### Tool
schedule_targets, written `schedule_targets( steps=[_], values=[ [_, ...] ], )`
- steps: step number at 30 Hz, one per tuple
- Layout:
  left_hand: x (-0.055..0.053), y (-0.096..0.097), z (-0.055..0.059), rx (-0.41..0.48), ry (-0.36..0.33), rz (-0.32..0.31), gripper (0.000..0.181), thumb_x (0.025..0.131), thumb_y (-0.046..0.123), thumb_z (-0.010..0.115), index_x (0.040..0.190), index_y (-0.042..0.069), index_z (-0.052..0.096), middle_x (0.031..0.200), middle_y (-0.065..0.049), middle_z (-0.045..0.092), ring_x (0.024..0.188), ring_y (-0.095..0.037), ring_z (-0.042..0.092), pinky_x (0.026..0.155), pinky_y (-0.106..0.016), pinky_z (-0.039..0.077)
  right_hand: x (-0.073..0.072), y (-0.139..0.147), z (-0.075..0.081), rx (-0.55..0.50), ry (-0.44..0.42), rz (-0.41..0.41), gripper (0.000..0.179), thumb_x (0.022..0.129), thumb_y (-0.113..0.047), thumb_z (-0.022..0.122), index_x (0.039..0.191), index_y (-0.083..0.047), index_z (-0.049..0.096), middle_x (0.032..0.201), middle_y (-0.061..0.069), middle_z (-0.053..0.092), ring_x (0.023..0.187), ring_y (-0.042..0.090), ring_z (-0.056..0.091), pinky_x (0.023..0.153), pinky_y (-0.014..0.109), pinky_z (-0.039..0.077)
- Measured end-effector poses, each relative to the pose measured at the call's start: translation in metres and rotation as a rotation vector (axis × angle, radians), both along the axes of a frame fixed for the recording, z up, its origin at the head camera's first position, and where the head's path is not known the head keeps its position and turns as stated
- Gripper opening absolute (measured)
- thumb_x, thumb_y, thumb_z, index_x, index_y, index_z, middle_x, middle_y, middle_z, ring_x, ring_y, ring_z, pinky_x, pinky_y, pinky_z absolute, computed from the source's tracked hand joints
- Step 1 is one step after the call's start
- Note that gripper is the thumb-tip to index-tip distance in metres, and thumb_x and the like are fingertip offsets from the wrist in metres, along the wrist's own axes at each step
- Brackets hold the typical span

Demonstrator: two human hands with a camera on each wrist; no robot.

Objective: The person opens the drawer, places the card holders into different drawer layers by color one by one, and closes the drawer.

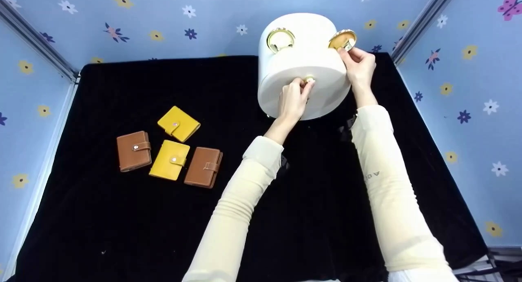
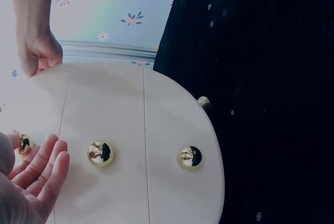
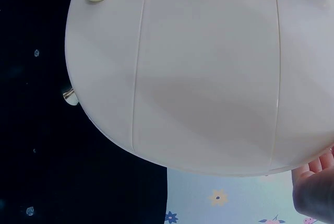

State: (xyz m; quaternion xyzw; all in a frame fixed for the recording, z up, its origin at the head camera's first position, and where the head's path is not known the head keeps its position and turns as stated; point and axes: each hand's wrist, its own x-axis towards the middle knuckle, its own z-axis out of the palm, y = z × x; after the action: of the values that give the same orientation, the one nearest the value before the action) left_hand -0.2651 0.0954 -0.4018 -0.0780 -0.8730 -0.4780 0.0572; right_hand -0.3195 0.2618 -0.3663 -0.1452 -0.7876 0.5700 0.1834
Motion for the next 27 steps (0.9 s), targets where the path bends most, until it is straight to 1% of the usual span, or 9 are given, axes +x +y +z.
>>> schedule_targets(
  steps=[3, 9, 14, 19, 22, 24, 27],
  values=[
    [0.0, 0.0, -0.001, 0.032, 0.003, 0.0, 0.035, 0.089, 0.042, 0.047, 0.082, 0.009, 0.058, 0.066, 0.003, 0.061, 0.058, -0.01, 0.056, 0.056, -0.023, 0.042, 0.0, 0.0, 0.0, 0.004, 0.008, 0.005, 0.028, 0.074, -0.025, 0.071, 0.097, -0.008, 0.07, 0.089, 0.004, 0.068, 0.077, 0.008, 0.062, 0.071, 0.019, 0.046],
    [0.0, -0.001, -0.002, 0.071, 0.051, 0.014, 0.032, 0.088, 0.038, 0.051, 0.078, 0.009, 0.058, 0.062, 0.004, 0.06, 0.054, -0.009, 0.054, 0.055, -0.022, 0.041, 0.0, -0.001, 0.001, -0.012, 0.01, 0.015, 0.029, 0.074, -0.025, 0.071, 0.099, -0.008, 0.069, 0.091, 0.005, 0.067, 0.078, 0.009, 0.062, 0.072, 0.02, 0.046],
    [0.001, -0.002, -0.003, 0.089, 0.073, -0.003, 0.031, 0.087, 0.037, 0.053, 0.079, 0.008, 0.059, 0.063, 0.003, 0.061, 0.054, -0.008, 0.055, 0.055, -0.021, 0.041, 0.0, 0.0, 0.001, -0.019, 0.012, 0.017, 0.029, 0.074, -0.024, 0.071, 0.098, -0.008, 0.069, 0.089, 0.004, 0.068, 0.077, 0.009, 0.061, 0.071, 0.019, 0.046],
    [0.001, -0.003, -0.007, 0.077, 0.087, -0.034, 0.032, 0.087, 0.039, 0.053, 0.083, 0.007, 0.059, 0.07, 0.002, 0.063, 0.062, -0.009, 0.057, 0.06, -0.02, 0.042, 0.0, 0.001, 0.001, -0.016, 0.015, 0.015, 0.029, 0.074, -0.025, 0.072, 0.098, -0.008, 0.069, 0.09, 0.004, 0.067, 0.077, 0.008, 0.062, 0.071, 0.019, 0.046],
    [0.002, -0.004, -0.012, 0.061, 0.083, -0.053, 0.034, 0.086, 0.039, 0.053, 0.086, 0.007, 0.06, 0.074, 0.001, 0.064, 0.065, -0.009, 0.058, 0.062, -0.02, 0.043, 0.001, 0.0, 0.001, -0.028, 0.015, 0.01, 0.03, 0.074, -0.024, 0.072, 0.098, -0.007, 0.069, 0.091, 0.005, 0.067, 0.077, 0.009, 0.062, 0.07, 0.019, 0.046],
    [0.003, -0.006, -0.015, 0.048, 0.068, -0.054, 0.034, 0.086, 0.04, 0.053, 0.087, 0.006, 0.06, 0.075, 0.001, 0.065, 0.067, -0.009, 0.059, 0.064, -0.02, 0.044, 0.002, 0.0, 0.001, -0.032, 0.017, 0.007, 0.03, 0.074, -0.024, 0.072, 0.098, -0.007, 0.069, 0.091, 0.006, 0.067, 0.076, 0.008, 0.062, 0.07, 0.019, 0.046],
    [0.004, -0.008, -0.021, 0.003, 0.045, -0.033, 0.034, 0.086, 0.04, 0.053, 0.086, 0.008, 0.062, 0.074, 0.002, 0.065, 0.066, -0.009, 0.059, 0.065, -0.021, 0.044, 0.002, -0.001, 0.0, -0.042, 0.014, 0.005, 0.03, 0.073, -0.023, 0.072, 0.098, -0.007, 0.069, 0.09, 0.005, 0.067, 0.075, 0.008, 0.062, 0.069, 0.019, 0.046]
  ],
)
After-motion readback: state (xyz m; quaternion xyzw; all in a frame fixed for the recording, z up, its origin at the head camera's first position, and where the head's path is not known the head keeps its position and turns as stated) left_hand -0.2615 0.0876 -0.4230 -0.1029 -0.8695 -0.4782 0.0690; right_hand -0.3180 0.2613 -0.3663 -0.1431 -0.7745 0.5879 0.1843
